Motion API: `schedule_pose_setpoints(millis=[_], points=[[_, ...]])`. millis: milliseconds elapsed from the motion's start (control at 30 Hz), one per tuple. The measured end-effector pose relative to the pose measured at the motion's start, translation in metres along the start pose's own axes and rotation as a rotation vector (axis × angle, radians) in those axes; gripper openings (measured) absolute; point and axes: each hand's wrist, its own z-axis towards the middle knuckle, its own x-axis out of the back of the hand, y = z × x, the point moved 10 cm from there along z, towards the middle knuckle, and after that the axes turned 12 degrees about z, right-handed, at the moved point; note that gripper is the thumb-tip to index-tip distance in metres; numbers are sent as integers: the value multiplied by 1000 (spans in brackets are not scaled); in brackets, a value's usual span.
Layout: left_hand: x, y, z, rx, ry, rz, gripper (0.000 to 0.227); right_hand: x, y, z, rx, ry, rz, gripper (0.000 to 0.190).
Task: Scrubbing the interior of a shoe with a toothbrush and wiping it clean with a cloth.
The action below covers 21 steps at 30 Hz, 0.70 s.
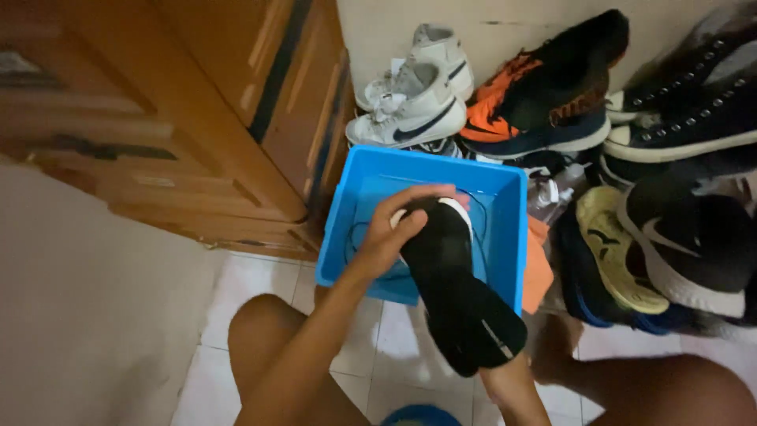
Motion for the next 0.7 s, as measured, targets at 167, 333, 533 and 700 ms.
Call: schedule_pose_setpoints(millis=[167,333,533,700], points=[[1,9,12,70,106,73,42,13,10,-1,-21,-79,30,24],[-2,8,7,103,172,57,41,54,13,9,13,-134,274,21],[-2,-10,3,101,132,125,40,57,1,8,39,-42,182,14],[-3,-14,-5,121,156,153,32,66,-18,9,42,44,79,8]])
